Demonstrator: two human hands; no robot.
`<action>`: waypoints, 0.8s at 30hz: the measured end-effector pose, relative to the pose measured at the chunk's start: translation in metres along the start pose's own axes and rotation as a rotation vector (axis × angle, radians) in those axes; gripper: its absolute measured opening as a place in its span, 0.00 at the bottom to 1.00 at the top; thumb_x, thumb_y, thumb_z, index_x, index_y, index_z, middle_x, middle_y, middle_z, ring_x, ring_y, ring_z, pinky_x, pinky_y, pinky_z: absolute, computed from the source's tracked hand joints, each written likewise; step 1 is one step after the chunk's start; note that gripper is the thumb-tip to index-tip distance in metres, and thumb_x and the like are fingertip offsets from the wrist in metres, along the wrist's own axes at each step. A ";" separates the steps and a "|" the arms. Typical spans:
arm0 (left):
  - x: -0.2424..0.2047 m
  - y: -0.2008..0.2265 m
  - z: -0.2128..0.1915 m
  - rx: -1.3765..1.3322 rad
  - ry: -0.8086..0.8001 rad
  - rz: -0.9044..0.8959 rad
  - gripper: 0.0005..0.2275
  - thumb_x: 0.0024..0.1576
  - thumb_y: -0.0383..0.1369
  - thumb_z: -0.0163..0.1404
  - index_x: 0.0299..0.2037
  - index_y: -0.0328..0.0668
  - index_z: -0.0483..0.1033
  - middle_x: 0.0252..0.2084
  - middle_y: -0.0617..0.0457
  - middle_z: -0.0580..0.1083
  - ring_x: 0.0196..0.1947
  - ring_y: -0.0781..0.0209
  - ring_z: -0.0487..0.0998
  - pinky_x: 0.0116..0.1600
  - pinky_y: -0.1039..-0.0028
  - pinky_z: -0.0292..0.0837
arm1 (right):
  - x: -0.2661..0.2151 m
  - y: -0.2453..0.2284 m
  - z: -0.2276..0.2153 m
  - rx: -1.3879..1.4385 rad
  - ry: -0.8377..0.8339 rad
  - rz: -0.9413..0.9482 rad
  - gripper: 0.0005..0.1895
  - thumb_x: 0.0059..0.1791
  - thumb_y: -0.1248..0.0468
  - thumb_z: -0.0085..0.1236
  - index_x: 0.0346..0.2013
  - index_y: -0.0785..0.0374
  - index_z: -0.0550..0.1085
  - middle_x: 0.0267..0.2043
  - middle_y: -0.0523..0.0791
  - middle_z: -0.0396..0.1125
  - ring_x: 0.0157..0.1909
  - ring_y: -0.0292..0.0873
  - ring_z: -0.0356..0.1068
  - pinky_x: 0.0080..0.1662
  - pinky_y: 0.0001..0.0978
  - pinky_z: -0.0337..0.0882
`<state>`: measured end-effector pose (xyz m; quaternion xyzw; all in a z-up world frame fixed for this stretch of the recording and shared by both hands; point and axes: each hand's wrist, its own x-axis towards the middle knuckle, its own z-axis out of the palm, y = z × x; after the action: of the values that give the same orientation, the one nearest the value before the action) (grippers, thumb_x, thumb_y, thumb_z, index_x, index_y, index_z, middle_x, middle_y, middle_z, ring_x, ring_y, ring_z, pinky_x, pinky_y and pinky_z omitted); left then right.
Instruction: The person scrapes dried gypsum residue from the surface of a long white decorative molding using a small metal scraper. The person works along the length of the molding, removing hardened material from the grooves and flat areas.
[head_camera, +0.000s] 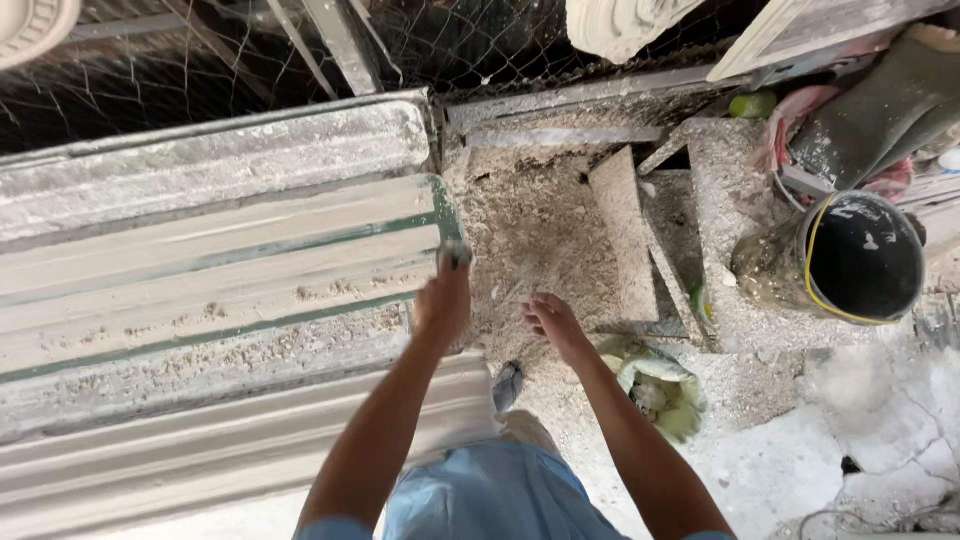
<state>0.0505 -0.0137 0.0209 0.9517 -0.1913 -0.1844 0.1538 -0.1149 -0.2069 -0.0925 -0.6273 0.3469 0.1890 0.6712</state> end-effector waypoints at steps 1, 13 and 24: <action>0.005 0.000 -0.006 -0.075 0.028 -0.005 0.25 0.62 0.18 0.36 0.71 0.41 0.58 0.73 0.35 0.56 0.27 0.51 0.84 0.25 0.65 0.84 | -0.002 0.002 0.002 -0.004 -0.005 0.001 0.25 0.57 0.54 0.46 0.66 0.62 0.65 0.57 0.49 0.72 0.53 0.44 0.72 0.50 0.37 0.74; 0.034 -0.003 0.001 0.062 0.064 -0.039 0.18 0.60 0.25 0.44 0.61 0.39 0.67 0.65 0.35 0.66 0.35 0.46 0.84 0.32 0.58 0.85 | -0.021 0.009 0.004 0.066 -0.004 -0.094 0.21 0.58 0.57 0.47 0.62 0.67 0.68 0.50 0.50 0.71 0.46 0.41 0.70 0.45 0.35 0.73; 0.003 0.008 0.006 -0.339 -0.039 0.027 0.30 0.51 0.10 0.38 0.62 0.49 0.70 0.61 0.46 0.72 0.38 0.53 0.82 0.21 0.66 0.77 | -0.066 -0.044 0.027 0.097 -0.005 -0.184 0.25 0.58 0.48 0.39 0.62 0.60 0.69 0.53 0.47 0.72 0.53 0.42 0.73 0.53 0.36 0.75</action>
<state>0.0483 -0.0236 0.0177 0.9058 -0.1732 -0.2302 0.3106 -0.1239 -0.1746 -0.0159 -0.6228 0.2949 0.1114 0.7160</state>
